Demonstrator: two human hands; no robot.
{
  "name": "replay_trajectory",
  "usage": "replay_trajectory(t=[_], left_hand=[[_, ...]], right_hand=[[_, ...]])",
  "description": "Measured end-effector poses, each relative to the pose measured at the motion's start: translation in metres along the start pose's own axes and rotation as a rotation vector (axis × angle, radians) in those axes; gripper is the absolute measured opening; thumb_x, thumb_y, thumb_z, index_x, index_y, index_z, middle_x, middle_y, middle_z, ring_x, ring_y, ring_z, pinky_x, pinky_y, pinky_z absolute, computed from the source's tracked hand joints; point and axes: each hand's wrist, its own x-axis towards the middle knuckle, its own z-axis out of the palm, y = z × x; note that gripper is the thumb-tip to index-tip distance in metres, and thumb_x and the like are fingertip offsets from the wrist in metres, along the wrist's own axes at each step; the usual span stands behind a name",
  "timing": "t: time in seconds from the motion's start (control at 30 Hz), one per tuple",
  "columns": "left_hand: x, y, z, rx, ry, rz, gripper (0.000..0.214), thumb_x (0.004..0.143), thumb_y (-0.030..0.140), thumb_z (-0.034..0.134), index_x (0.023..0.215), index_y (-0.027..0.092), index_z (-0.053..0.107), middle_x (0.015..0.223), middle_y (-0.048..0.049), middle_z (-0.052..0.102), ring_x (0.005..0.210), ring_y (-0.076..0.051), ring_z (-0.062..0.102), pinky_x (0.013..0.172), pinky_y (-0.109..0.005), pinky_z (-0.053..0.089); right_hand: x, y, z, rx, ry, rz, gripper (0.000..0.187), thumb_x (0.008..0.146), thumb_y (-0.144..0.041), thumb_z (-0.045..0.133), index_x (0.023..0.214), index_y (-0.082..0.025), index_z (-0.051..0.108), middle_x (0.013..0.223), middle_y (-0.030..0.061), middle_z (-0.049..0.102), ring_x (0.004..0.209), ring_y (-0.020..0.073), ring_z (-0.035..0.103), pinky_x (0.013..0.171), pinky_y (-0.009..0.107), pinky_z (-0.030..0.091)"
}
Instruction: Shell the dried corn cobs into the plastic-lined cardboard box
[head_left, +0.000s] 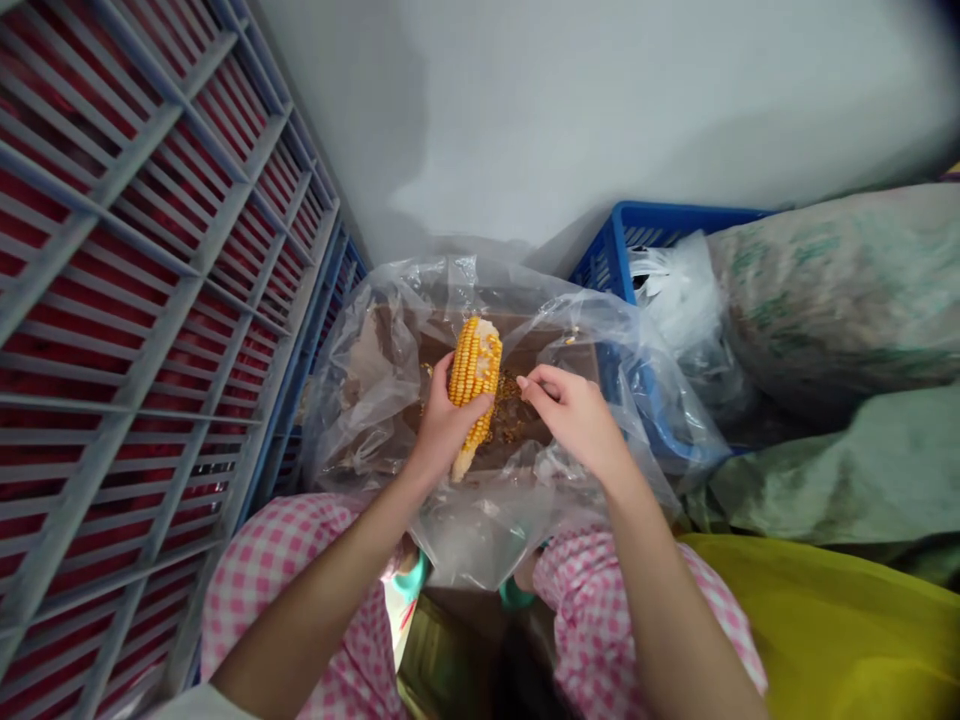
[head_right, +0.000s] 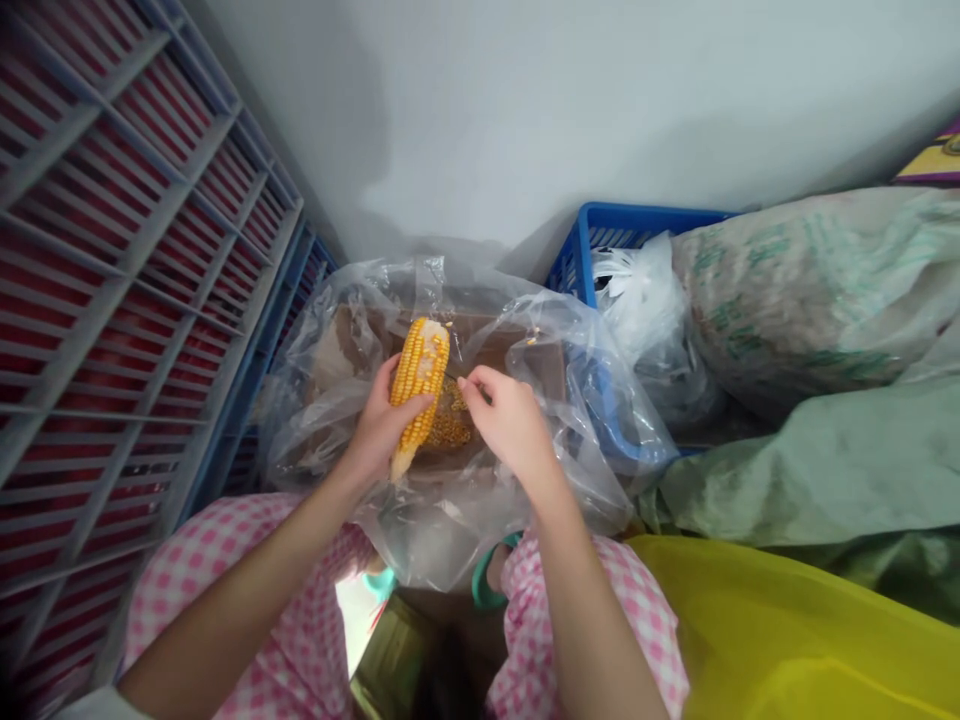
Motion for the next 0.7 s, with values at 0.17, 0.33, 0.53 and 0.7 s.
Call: replay_trajectory(t=[0.17,0.33,0.53,0.7], left_hand=[[0.002,0.011,-0.002,-0.02,-0.089,-0.061,0.061,0.061,0.023,0.063,0.119,0.022,0.042,0.113,-0.004,0.058,0.098,-0.021,0.058,0.085,-0.033,0.046],[0.006,0.009,-0.007,0.137,-0.207,0.022,0.062,0.063,0.024,0.061,0.121,0.022,0.041,0.116,-0.0047,0.055,0.103,-0.021,0.055,0.091,-0.034,0.042],[0.01,0.0,-0.007,0.275,-0.219,0.111,0.064,0.061,0.021,0.061,0.121,0.019,0.039,0.117,-0.0066,0.053,0.104,-0.021,0.053,0.091,-0.034,0.041],[0.005,0.014,-0.01,0.0,-0.281,-0.171,0.059,0.061,0.029,0.062,0.115,0.022,0.041,0.101,-0.0045,0.059,0.071,-0.017,0.063,0.056,-0.027,0.049]], right_hand=[[-0.002,0.001,-0.006,-0.147,0.034,-0.007,0.026,0.084,-0.038,0.043,0.07,-0.021,0.057,0.058,-0.0021,0.052,0.054,0.0116,0.043,0.055,0.023,0.027],[-0.005,-0.001,-0.008,-0.311,0.015,-0.019,0.023,0.085,-0.036,0.044,0.075,-0.023,0.06,0.061,-0.0002,0.058,0.053,0.0132,0.046,0.055,0.024,0.026],[-0.006,0.001,0.007,-0.358,0.064,-0.005,0.023,0.086,-0.03,0.042,0.074,-0.021,0.059,0.06,0.0018,0.058,0.052,0.014,0.047,0.053,0.025,0.023],[-0.002,0.006,0.017,-0.014,0.136,-0.099,0.027,0.086,-0.036,0.043,0.068,-0.019,0.053,0.056,-0.0031,0.048,0.051,0.0098,0.04,0.054,0.021,0.027]])
